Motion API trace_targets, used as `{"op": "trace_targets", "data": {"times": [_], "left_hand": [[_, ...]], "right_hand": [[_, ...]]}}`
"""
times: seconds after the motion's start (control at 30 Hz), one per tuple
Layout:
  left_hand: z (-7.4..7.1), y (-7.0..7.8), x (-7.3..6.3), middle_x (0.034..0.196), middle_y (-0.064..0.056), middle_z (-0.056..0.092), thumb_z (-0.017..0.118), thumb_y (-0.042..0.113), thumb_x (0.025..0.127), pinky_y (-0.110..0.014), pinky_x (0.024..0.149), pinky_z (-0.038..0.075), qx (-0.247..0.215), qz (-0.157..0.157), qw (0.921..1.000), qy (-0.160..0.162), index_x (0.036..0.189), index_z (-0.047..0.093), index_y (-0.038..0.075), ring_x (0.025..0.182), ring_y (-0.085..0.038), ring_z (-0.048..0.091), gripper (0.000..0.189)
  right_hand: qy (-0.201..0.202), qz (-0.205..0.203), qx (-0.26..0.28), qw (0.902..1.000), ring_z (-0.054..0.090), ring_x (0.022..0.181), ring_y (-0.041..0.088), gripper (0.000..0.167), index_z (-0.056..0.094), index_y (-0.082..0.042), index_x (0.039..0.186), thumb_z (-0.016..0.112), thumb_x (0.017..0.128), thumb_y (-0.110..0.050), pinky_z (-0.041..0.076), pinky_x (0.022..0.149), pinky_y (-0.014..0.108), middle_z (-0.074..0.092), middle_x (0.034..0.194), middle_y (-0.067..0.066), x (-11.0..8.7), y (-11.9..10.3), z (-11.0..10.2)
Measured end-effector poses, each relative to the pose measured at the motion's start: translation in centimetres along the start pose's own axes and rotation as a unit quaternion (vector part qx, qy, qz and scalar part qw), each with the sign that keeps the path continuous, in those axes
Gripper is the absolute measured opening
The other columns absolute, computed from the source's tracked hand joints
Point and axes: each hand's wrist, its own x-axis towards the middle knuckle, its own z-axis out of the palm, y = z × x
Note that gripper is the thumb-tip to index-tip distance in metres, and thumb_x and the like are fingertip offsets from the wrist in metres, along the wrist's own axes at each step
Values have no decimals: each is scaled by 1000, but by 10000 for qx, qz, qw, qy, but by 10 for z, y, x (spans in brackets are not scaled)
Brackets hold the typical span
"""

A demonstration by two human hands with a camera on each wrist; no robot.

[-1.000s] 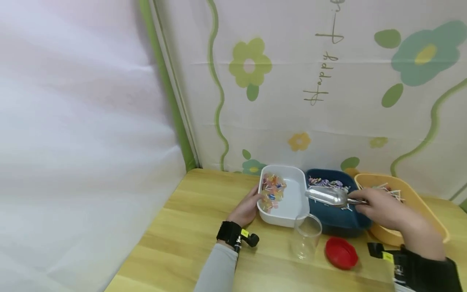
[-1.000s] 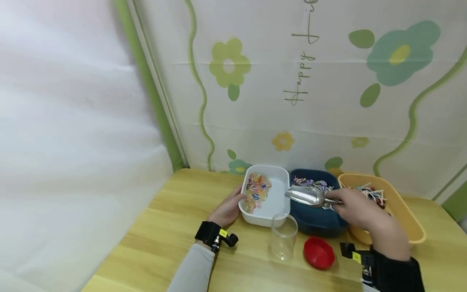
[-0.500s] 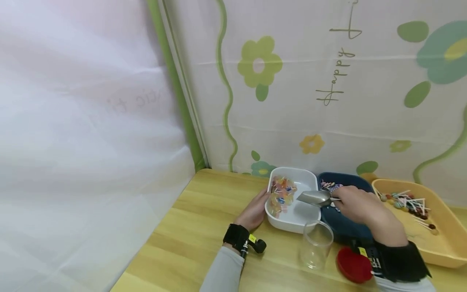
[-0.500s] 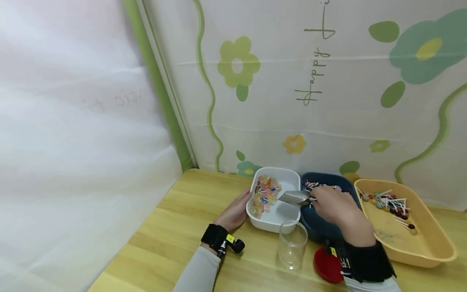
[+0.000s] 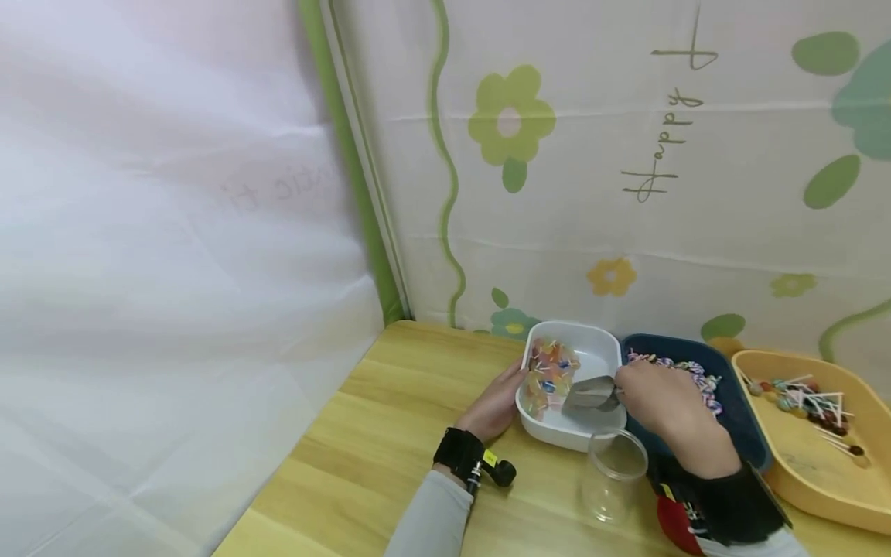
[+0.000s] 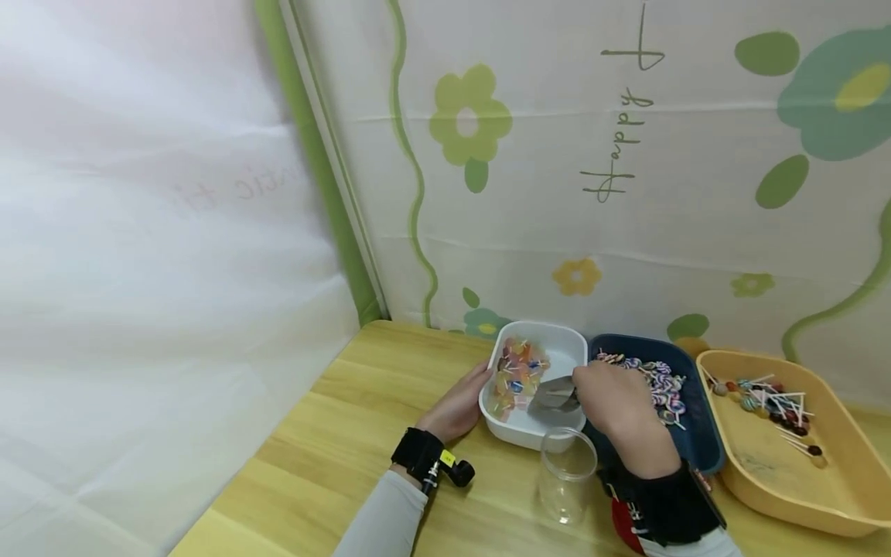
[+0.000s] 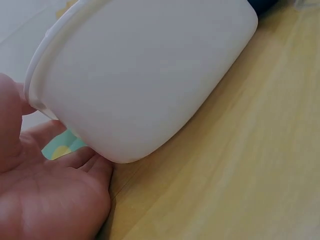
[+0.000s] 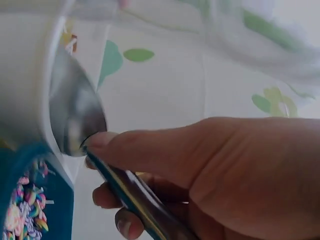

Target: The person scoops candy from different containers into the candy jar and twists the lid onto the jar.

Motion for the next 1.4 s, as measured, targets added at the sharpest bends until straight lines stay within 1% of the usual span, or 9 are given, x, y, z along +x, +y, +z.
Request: {"op": "trace_targets", "data": {"times": [0.1,0.2,0.4,0.5,0.67,0.8,0.97,1.13,1.4], "left_hand": [[4,2,1,168,-1,25,35,34,113,-46,125,21,-60,31,10000,46,164,25,21,153,-22,25,54],[5,9,4,168,-2,25,35,34,114,-46,125,21,-44,137,9999,68,165,24,21,153,-22,26,54],[4,17,7,169,1,24,36,31,113,-45,125,19,45,118,9999,30,165,24,23,154,-21,21,53],[5,19,9,170,1,22,36,32,113,-45,126,18,75,112,9999,2,165,23,24,155,-20,19,54],[3,18,7,167,-3,28,36,29,114,-45,125,22,22,98,9999,64,164,27,20,152,-22,27,52],[1,15,3,165,-4,34,36,28,114,-44,124,25,5,3,10000,19,163,29,19,150,-22,32,51],[-2,10,0,166,-2,32,38,29,113,-44,124,24,20,-44,10000,24,163,30,20,151,-21,29,52],[-4,6,0,167,0,29,41,28,112,-43,125,19,82,-25,9999,80,163,31,21,153,-19,23,52],[-4,1,-5,169,-2,24,53,26,108,-48,126,15,148,-137,9996,209,162,33,24,155,-23,17,57]], "right_hand": [[-318,12,83,9995,48,63,20,10,68,-11,81,71,91,-9,39,51,35,56,72,1,4,-1,-4],[-733,-112,525,9959,49,66,19,8,71,-11,87,70,95,-11,39,53,32,58,76,0,12,0,-9],[-925,-1403,1429,9754,50,68,11,11,77,-4,96,66,97,-3,44,60,28,67,80,-2,27,5,1],[-844,-1714,1525,9697,51,71,10,11,75,-3,98,65,96,-1,47,62,29,66,82,-1,29,7,5],[-914,-1613,1650,9687,62,85,16,14,74,0,107,64,97,-3,57,76,41,72,97,5,25,9,8],[-981,-1510,1743,9681,63,86,16,15,73,1,109,64,97,-5,57,76,41,73,100,5,19,11,9],[-1049,-1412,1984,9642,58,85,11,13,71,-3,109,63,99,-6,52,71,34,70,100,1,17,14,12],[-1168,-1312,2131,9611,59,88,12,16,69,-4,114,60,102,-8,52,74,36,70,105,4,19,15,14],[-1204,-1186,2040,9643,59,87,13,17,67,-4,116,60,102,-9,53,74,37,70,103,4,17,10,20]]}}
